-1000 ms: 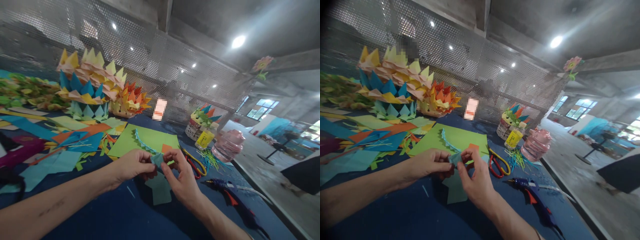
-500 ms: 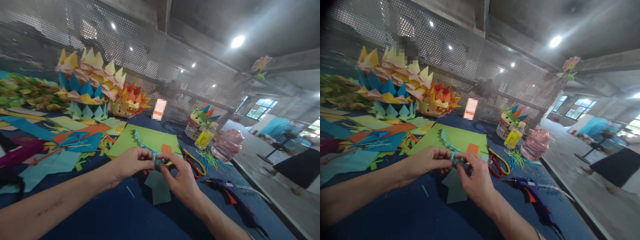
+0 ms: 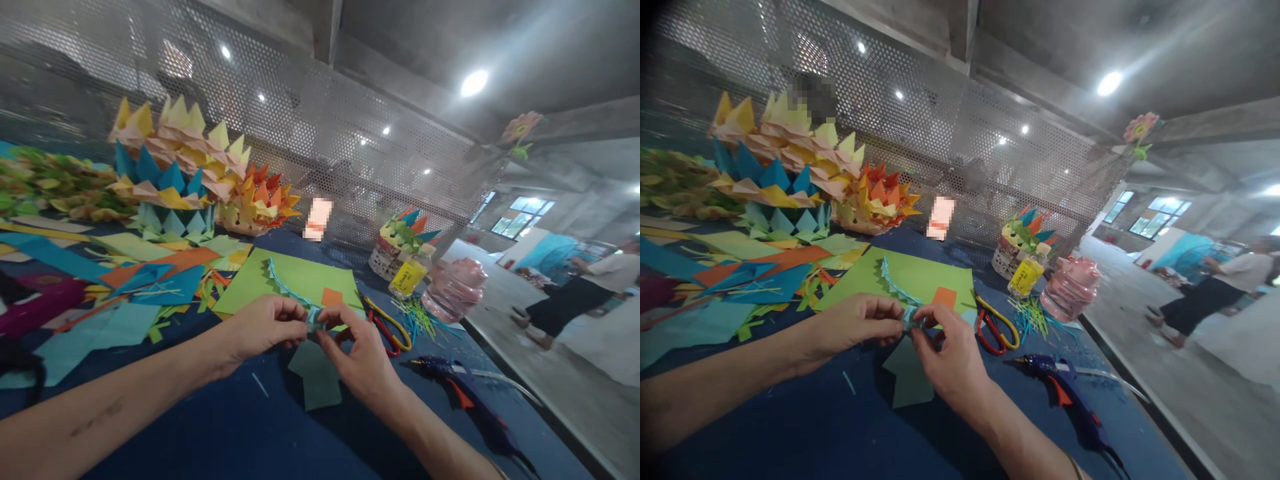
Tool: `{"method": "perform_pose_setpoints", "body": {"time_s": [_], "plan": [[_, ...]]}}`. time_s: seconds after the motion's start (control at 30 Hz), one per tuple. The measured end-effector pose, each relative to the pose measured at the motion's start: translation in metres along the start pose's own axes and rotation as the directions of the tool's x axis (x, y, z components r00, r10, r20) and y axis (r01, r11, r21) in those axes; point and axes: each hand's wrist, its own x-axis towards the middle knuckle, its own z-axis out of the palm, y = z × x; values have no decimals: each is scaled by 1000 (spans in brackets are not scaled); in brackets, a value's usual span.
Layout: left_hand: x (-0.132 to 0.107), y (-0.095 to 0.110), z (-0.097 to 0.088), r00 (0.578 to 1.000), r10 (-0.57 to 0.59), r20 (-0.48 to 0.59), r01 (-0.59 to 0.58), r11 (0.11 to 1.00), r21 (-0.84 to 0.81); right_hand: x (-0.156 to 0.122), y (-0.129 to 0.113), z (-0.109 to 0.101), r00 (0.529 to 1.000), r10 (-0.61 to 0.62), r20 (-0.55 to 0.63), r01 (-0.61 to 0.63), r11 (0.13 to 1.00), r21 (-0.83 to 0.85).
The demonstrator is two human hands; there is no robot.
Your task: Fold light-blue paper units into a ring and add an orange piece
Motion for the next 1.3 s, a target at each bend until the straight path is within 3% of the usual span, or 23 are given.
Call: {"method": "perform_pose_setpoints", "body": {"time_s": [0.23, 0.43, 0.67, 1.0, 1.3], "plan": [[0, -4, 0, 1000, -5, 0, 5, 999, -39, 1, 0, 2, 1000, 24, -4, -23, 996, 84], [1, -2, 0, 1000, -8, -18, 7, 998, -59, -1, 1, 1, 979, -73, -189, 62, 996, -62], [-1, -1, 0, 1000, 17, 4, -17, 994, -111, 0, 0, -2, 994, -76, -82, 66, 991, -115], [0, -4, 1, 999, 46, 11, -44, 993, -109, 1, -2, 1, 995, -16, -103, 21, 998, 51], [-3, 0, 5, 999, 23, -22, -26, 991, -131, 0, 5, 5, 980, 198, 0, -187, 926, 328]]}}
